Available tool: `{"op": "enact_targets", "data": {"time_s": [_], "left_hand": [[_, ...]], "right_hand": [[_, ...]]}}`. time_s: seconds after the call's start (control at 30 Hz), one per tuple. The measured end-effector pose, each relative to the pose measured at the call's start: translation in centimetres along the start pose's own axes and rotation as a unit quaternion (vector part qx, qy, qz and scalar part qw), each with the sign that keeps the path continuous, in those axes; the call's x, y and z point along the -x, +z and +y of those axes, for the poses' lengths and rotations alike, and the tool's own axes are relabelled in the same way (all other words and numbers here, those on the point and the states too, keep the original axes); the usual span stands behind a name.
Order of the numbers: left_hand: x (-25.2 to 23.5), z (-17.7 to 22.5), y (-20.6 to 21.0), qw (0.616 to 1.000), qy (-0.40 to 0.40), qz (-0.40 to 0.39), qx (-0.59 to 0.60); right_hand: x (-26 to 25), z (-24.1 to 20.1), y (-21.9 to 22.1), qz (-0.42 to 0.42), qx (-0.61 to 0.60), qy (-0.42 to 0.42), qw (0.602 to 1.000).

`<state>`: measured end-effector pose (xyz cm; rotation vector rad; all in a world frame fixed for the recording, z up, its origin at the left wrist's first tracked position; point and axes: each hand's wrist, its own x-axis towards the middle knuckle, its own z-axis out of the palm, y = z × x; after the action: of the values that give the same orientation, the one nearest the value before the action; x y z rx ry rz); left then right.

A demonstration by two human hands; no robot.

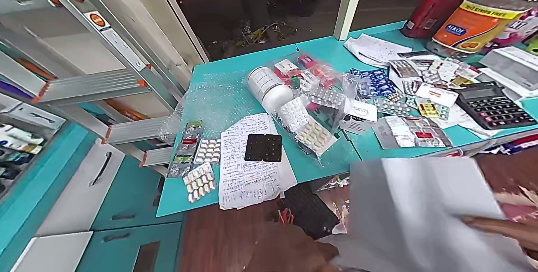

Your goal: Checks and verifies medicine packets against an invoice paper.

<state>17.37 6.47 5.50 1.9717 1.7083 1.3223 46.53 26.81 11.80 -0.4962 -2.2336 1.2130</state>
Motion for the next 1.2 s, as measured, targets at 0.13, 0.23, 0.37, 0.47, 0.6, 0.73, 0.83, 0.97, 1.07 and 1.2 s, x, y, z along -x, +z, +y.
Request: {"op": "enact_targets", "data": {"time_s": [0.13,0.23,0.37,0.47,0.6,0.73,0.83,0.97,1.07,1.2], "left_hand": [[1.1,-4.0,0.5,0.973,-0.181,0.067,0.124],[1.8,-6.1,0.4,0.93,-0.26,0.077,0.246],[2.4,-8.1,0.8,0.896,-0.347,0.096,0.261],[3.6,-9.0,0.4,0.884,-0.377,0.118,0.251],[6.2,-8.6,-1.0,0.881,-0.384,0.126,0.245],[7.4,-8.4,-1.2,0.885,-0.355,0.142,0.264],[8.1,-8.5,-1.6,0.883,-0.362,0.138,0.265],[9.2,-8.8,-1.8,0.878,-0.359,0.172,0.266],[9.5,-9.1,-2.1,0.861,-0.374,0.198,0.282],[9.4,-10.0,-2.6,0.841,-0.39,0.21,0.309]], "right_hand": [[-2.7,2.0,-0.5,-0.102,0.112,0.023,0.988],[-6.2,3.1,1.2,-0.018,0.275,0.001,0.961],[-12.4,4.0,5.1,0.002,0.414,0.02,0.91],[-16.2,4.1,8.7,-0.081,0.446,0.127,0.882],[-18.1,2.7,13.6,-0.046,0.444,-0.035,0.894],[-23.0,2.8,20.1,-0.199,0.331,-0.135,0.912],[-26.4,3.3,23.3,-0.414,0.382,-0.001,0.826],[-27.5,3.4,25.3,-0.455,0.425,0.021,0.782],[-29.2,4.1,25.0,-0.432,0.348,-0.022,0.832],[-32.7,4.0,24.4,-0.325,0.158,-0.028,0.932]]}}
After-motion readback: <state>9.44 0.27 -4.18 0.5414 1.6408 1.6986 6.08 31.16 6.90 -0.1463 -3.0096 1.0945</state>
